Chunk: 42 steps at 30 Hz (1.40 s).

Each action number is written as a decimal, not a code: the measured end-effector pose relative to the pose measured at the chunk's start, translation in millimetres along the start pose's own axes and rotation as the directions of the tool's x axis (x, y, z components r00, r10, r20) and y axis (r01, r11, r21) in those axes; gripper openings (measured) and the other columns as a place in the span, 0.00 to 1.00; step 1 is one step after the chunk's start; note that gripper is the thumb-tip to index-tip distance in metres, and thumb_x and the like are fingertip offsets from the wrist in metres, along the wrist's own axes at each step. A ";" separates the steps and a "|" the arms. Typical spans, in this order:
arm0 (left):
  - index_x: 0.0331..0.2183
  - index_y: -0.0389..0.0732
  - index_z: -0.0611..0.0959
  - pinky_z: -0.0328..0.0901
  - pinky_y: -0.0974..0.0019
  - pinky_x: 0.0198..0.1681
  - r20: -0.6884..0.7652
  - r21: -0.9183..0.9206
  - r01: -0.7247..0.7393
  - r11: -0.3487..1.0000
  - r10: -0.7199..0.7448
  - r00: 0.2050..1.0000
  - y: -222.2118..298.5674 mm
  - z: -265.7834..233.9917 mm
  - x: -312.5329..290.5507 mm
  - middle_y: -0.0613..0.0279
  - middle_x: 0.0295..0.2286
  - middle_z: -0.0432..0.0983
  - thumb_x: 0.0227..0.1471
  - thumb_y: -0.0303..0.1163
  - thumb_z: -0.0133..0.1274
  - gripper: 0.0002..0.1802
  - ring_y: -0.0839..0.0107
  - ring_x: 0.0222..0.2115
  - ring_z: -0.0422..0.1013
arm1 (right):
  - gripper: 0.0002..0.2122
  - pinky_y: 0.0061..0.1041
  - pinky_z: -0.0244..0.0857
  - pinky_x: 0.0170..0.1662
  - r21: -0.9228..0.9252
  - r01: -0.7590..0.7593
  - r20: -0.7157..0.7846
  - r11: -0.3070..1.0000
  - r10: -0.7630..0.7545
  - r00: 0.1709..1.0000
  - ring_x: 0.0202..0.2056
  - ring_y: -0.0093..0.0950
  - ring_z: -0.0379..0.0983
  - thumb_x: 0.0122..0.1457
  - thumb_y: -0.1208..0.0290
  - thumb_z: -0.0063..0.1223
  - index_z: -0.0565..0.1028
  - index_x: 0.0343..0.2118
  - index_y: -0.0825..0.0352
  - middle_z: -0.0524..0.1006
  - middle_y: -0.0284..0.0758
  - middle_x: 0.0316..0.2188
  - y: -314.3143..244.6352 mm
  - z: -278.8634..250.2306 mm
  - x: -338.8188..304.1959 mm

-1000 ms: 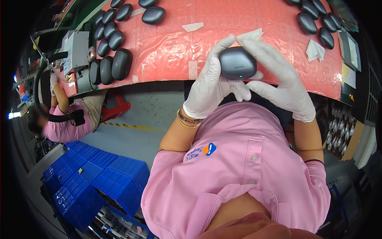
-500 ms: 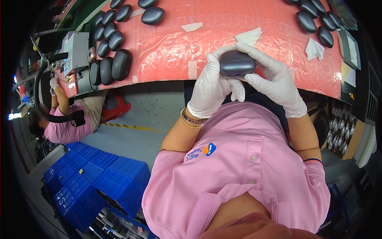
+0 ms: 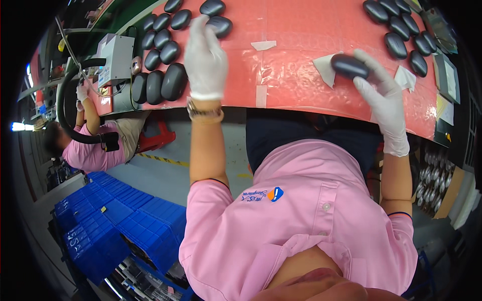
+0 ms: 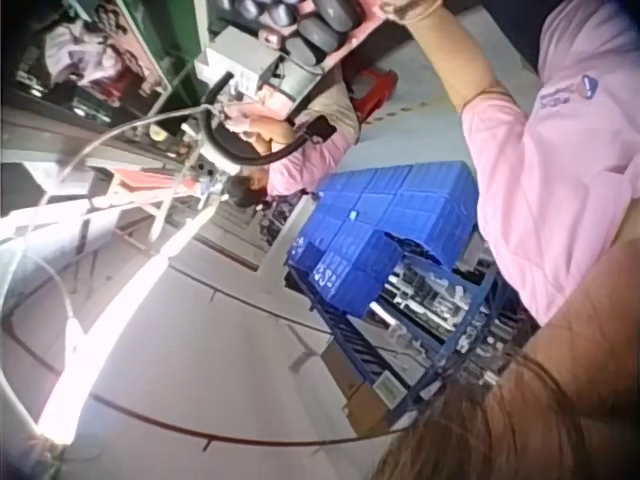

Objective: Assembling and inspecting earbud charging cases on a factory production line.

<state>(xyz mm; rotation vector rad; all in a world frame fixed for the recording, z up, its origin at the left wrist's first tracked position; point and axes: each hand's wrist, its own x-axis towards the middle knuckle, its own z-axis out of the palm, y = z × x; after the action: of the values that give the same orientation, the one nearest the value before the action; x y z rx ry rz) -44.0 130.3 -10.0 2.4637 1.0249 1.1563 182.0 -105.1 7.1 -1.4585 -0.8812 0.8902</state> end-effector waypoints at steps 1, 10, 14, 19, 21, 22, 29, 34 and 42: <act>0.46 0.32 0.70 0.65 0.53 0.38 -0.086 0.145 -0.104 0.984 0.117 0.989 -21.9 2.3 12.5 0.41 0.34 0.74 0.55 0.33 0.47 0.19 0.44 0.35 0.69 | 0.25 0.25 0.61 0.51 -0.250 0.162 -0.116 0.955 -0.196 0.974 0.47 0.27 0.69 0.49 0.72 0.60 0.69 0.52 0.67 0.72 0.34 0.47 -0.2 -2.8 4.7; 0.38 0.38 0.74 0.67 0.66 0.37 0.022 -0.192 -0.148 0.970 0.155 0.988 21.2 -17.2 16.4 0.59 0.32 0.75 0.46 0.29 0.59 0.16 0.63 0.31 0.72 | 0.24 0.36 0.50 0.53 -0.995 0.002 -0.052 0.098 -0.545 0.837 0.52 0.29 0.61 0.45 0.64 0.61 0.69 0.48 0.57 0.70 0.29 0.48 16.4 -46.5 32.6; 0.35 0.36 0.72 0.68 0.71 0.26 -0.461 -0.719 -0.001 0.695 -0.476 0.749 64.5 -68.6 16.0 0.58 0.34 0.70 0.43 0.15 0.50 0.13 0.70 0.30 0.71 | 0.21 0.34 0.55 0.52 -0.959 0.117 -0.087 0.259 -0.659 0.747 0.50 0.34 0.64 0.46 0.70 0.60 0.71 0.46 0.62 0.70 0.33 0.48 7.2 -38.6 25.1; 0.48 0.40 0.72 0.62 0.78 0.28 0.375 -0.660 0.155 0.735 0.143 0.916 113.6 -10.6 -65.8 0.61 0.39 0.69 0.42 0.17 0.57 0.28 0.78 0.31 0.67 | 0.17 0.31 0.63 0.49 -0.422 0.572 0.129 0.704 -0.577 0.806 0.47 0.36 0.68 0.50 0.75 0.56 0.72 0.45 0.67 0.69 0.42 0.47 -25.4 30.2 -6.9; 0.55 0.41 0.60 0.63 0.78 0.29 0.545 -0.739 0.436 0.514 0.075 0.835 116.6 -3.9 -82.5 0.58 0.40 0.69 0.43 0.18 0.59 0.39 0.77 0.34 0.69 | 0.17 0.27 0.65 0.45 -0.269 0.589 0.288 0.762 -0.520 0.804 0.44 0.32 0.69 0.52 0.73 0.55 0.72 0.46 0.68 0.70 0.41 0.43 -20.6 40.8 -11.3; 0.57 0.42 0.55 0.65 0.77 0.32 0.580 -0.777 0.551 0.304 0.008 0.815 125.1 -2.0 -85.6 0.56 0.41 0.69 0.44 0.18 0.59 0.43 0.76 0.36 0.69 | 0.16 0.26 0.65 0.44 -0.245 0.526 0.291 0.814 -0.456 0.841 0.41 0.31 0.70 0.52 0.74 0.55 0.72 0.45 0.68 0.71 0.40 0.41 -20.7 38.6 -13.3; 0.57 0.37 0.50 0.68 0.70 0.32 0.443 -0.752 0.287 0.593 0.132 0.887 118.9 11.0 -116.7 0.54 0.39 0.72 0.44 0.29 0.63 0.47 0.73 0.30 0.71 | 0.07 0.22 0.64 0.40 -0.062 0.197 0.087 0.979 -0.191 0.978 0.33 0.25 0.71 0.57 0.74 0.47 0.72 0.37 0.70 0.73 0.34 0.30 -15.0 45.0 -21.6; 0.51 0.32 0.62 0.66 0.73 0.26 0.404 -0.800 0.346 0.490 0.013 0.915 118.0 8.1 -112.8 0.52 0.40 0.70 0.44 0.34 0.63 0.37 0.73 0.22 0.69 | 0.08 0.25 0.59 0.46 -0.233 0.329 0.185 0.915 -0.291 0.939 0.42 0.26 0.64 0.60 0.73 0.38 0.69 0.37 0.70 0.67 0.36 0.38 -11.4 49.9 -30.3; 0.54 0.32 0.57 0.68 0.71 0.32 0.384 -0.800 0.254 0.543 0.138 0.913 107.7 -9.3 -119.2 0.47 0.49 0.61 0.47 0.28 0.60 0.38 0.70 0.29 0.72 | 0.15 0.20 0.63 0.32 -0.159 0.131 0.060 0.979 -0.122 0.991 0.27 0.22 0.70 0.65 0.69 0.34 0.73 0.30 0.70 0.72 0.34 0.23 -24.8 55.4 -17.3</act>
<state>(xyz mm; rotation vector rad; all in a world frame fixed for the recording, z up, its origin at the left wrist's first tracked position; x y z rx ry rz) -50.3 -30.0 -22.5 1.7077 0.2687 0.7619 123.7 -95.6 29.4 -1.5058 -1.0931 0.7776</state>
